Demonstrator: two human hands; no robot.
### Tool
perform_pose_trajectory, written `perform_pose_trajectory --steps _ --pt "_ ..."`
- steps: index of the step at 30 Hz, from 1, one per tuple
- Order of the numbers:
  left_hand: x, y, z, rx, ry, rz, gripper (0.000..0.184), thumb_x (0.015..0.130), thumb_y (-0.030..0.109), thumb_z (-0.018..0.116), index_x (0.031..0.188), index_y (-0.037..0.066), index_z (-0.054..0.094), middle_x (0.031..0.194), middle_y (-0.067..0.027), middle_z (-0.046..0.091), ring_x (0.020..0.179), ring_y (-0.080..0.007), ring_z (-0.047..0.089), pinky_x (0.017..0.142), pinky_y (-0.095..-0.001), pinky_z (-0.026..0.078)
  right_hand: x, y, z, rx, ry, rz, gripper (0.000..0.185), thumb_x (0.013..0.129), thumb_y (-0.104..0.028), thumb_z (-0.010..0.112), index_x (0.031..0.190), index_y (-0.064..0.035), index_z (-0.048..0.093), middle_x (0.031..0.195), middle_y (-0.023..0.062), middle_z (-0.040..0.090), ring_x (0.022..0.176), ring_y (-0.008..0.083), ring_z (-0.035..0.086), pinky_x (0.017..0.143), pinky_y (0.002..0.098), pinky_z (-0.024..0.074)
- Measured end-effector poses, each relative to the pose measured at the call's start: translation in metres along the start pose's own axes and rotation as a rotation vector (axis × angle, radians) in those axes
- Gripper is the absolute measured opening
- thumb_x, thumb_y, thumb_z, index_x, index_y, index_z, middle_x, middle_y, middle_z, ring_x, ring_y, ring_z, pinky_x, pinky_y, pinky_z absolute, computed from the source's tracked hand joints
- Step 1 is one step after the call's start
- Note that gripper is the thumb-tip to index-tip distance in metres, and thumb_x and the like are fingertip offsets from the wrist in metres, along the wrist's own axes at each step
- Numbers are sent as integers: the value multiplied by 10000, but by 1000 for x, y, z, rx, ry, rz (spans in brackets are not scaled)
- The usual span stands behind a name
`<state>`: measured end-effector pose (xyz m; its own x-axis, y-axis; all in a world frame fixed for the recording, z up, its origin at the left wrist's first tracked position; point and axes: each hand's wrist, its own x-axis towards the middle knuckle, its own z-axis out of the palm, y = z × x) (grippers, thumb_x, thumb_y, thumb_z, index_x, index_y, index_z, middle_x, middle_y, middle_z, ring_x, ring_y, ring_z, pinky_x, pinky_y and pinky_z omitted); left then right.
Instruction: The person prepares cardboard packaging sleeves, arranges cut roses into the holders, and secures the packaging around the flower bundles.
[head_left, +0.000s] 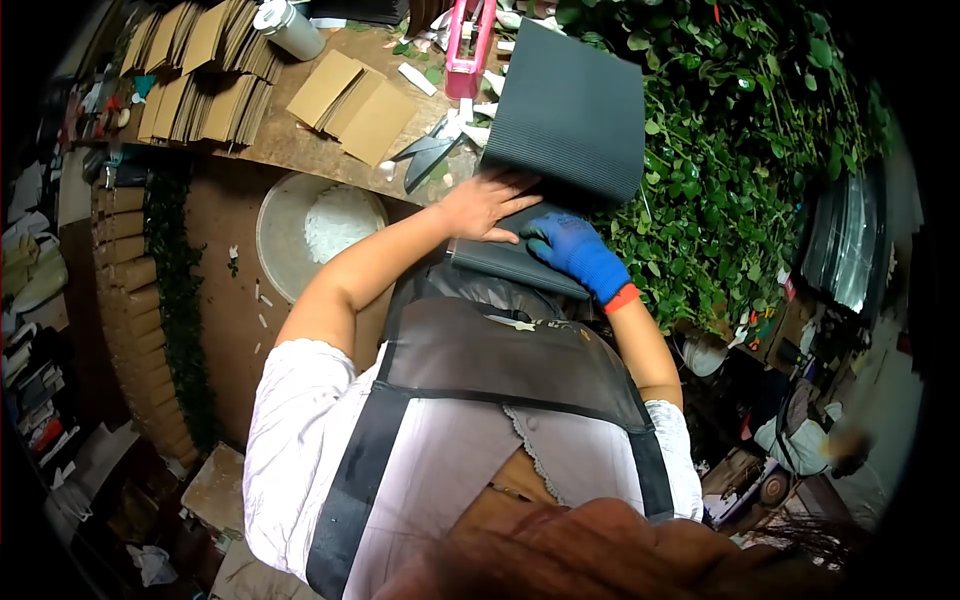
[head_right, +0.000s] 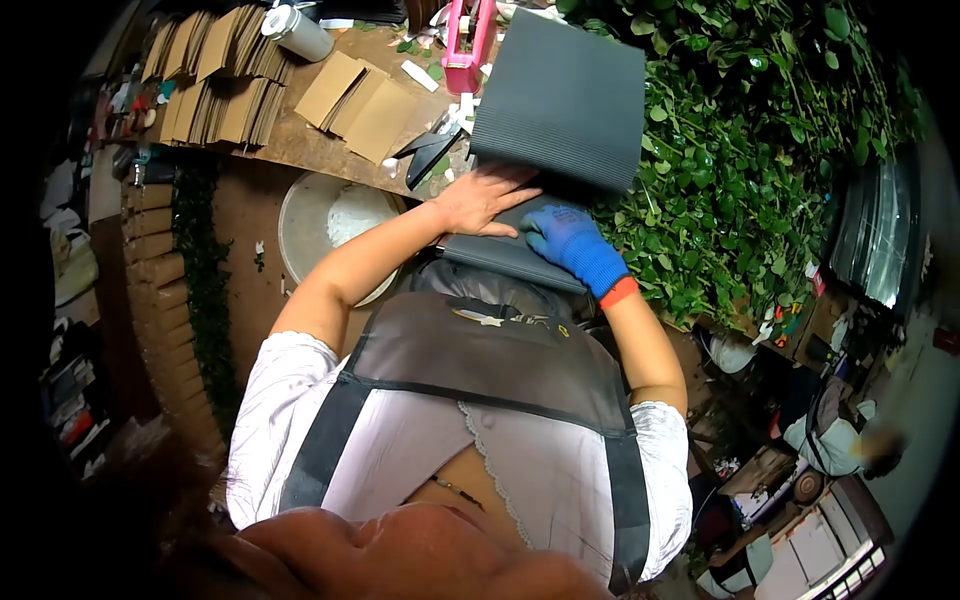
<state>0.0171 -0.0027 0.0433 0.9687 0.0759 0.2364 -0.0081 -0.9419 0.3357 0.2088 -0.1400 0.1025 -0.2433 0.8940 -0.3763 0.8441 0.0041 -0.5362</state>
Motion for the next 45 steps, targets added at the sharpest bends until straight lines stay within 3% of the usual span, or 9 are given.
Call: perform_pose_trajectory --steps 5,12,18,20,26,30,35,43,45 --pt "-6 -7 17 -120 -57 -8 686 836 670 594 1205 94 651 1341 -121 552 1264 -290 503 1103 -469 340 9 -86 -81 -206 793 -226 334 882 -290 651 1193 -169 641 1037 132 676 1005 321 644 880 455 510" --pt "-7 -5 21 -5 8 -7 758 826 687 599 1313 107 611 1220 -116 620 1141 -276 574 979 -403 462 83 -40 -79 -269 136 277 544 851 -345 698 1331 -131 559 1141 160 672 1066 334 645 879 450 519" --pt "-9 -6 34 -312 16 -112 847 840 686 589 1464 125 473 1493 -173 462 1424 -393 355 1198 -533 221 131 -109 -70 -152 598 -421 525 864 -323 676 1339 -128 563 1126 155 673 1019 339 645 905 444 504" --pt "-9 -9 45 -612 -41 -210 819 844 645 627 1453 118 479 1475 -164 480 1382 -381 409 1189 -504 254 180 -134 -53 -281 201 -352 560 854 -355 712 1337 -121 554 1266 131 628 1131 309 605 925 414 490" --pt "-6 -10 40 -657 -97 -225 762 845 581 665 1427 117 499 1448 -161 502 1348 -357 452 1179 -472 284 273 -155 46 -468 512 79 876 772 -486 746 1409 14 411 1337 231 516 1286 376 482 945 473 454" --pt "-9 -8 41 -660 -43 -200 731 848 555 669 1412 119 509 1438 -163 509 1347 -346 453 1177 -466 286 277 -154 68 -518 485 84 650 839 -362 696 1332 -2 470 1207 208 573 1171 376 569 830 451 501" --pt "-11 -16 44 -680 -14 -172 692 851 522 673 1394 121 522 1426 -165 517 1347 -332 455 1175 -460 288 196 -150 6 -373 390 -46 345 882 -149 616 1215 -96 545 1041 128 639 918 299 676 676 405 535" --pt "-1 -9 -6 -473 -214 -46 640 844 474 675 1368 133 545 1466 -166 482 1394 -315 407 1188 -472 250 17 -143 -98 -313 380 -99 537 852 -168 660 1374 -203 539 1010 91 674 874 304 673 732 406 545" --pt "-10 -8 11 -325 100 -51 637 830 472 652 1359 133 550 1456 -148 498 1400 -309 404 1185 -465 254 -11 -111 -90 -323 275 14 499 866 -165 649 1352 -232 557 993 102 671 891 322 666 744 429 543"
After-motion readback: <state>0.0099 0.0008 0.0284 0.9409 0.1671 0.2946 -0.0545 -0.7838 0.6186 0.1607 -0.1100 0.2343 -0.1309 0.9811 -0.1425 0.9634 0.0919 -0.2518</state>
